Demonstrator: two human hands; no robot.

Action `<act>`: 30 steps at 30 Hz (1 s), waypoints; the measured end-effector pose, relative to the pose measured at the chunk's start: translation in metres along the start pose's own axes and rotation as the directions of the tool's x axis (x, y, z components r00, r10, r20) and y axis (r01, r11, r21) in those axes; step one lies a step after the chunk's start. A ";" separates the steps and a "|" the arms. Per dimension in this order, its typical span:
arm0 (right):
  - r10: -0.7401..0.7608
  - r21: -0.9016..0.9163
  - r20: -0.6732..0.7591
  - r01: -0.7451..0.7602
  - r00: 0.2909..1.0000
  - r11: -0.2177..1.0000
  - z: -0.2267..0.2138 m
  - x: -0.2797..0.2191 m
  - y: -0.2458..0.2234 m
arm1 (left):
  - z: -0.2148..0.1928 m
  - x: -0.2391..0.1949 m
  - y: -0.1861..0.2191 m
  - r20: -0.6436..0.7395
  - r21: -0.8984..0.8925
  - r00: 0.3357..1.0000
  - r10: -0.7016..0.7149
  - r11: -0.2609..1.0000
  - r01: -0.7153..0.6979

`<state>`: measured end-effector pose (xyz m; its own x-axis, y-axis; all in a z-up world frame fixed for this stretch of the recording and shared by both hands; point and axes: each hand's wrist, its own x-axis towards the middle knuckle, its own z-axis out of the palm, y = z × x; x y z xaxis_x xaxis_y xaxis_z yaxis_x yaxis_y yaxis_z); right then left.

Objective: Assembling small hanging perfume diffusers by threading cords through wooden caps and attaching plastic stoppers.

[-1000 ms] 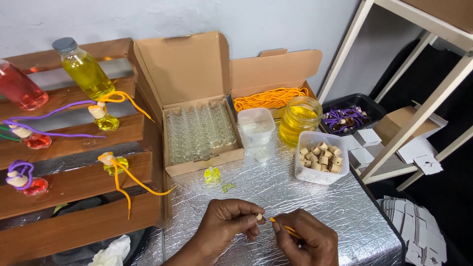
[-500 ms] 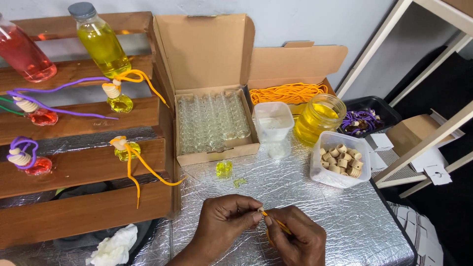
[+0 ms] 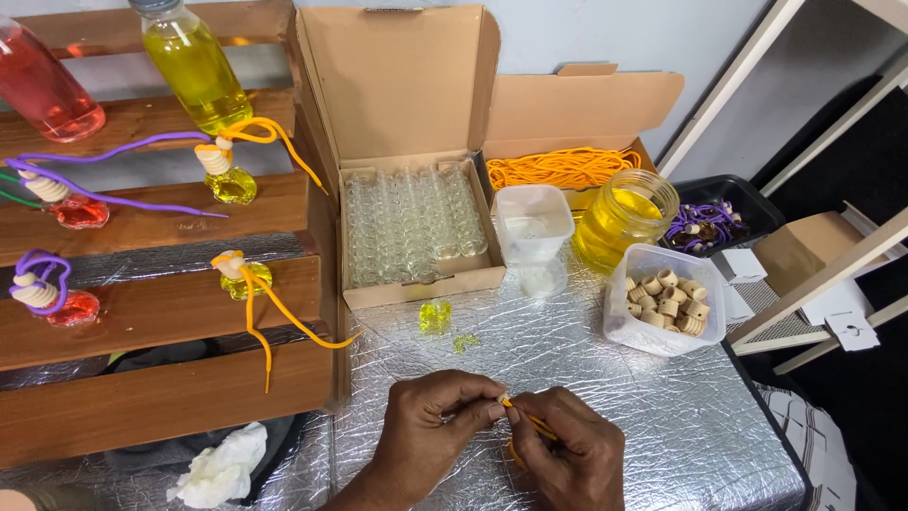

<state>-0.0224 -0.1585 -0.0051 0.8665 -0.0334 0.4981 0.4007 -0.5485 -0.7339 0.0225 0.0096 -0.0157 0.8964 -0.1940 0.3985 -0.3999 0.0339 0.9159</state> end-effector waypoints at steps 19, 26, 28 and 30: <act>0.010 0.033 0.011 -0.010 1.000 0.999 -0.003 0.001 -0.002 | 0.009 -0.007 -0.021 0.087 -0.398 0.949 -0.304 0.862 0.313; 0.025 0.034 0.011 -0.025 1.000 0.999 -0.003 0.000 0.001 | 0.010 -0.008 -0.027 0.099 -0.394 0.931 -0.351 0.846 0.360; 0.039 0.038 0.016 -0.040 0.999 0.998 -0.002 -0.001 0.002 | 0.010 -0.009 -0.027 0.091 -0.376 0.943 -0.320 0.866 0.331; 0.024 0.018 0.005 -0.024 1.000 1.000 -0.001 0.000 0.004 | 0.010 -0.008 -0.027 0.081 -0.372 0.954 -0.289 0.879 0.298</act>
<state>-0.0216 -0.1619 -0.0077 0.8774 -0.0430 0.4779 0.3846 -0.5326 -0.7540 0.0240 0.0001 -0.0439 0.9550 -0.2747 0.1118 -0.0133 0.3369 0.9414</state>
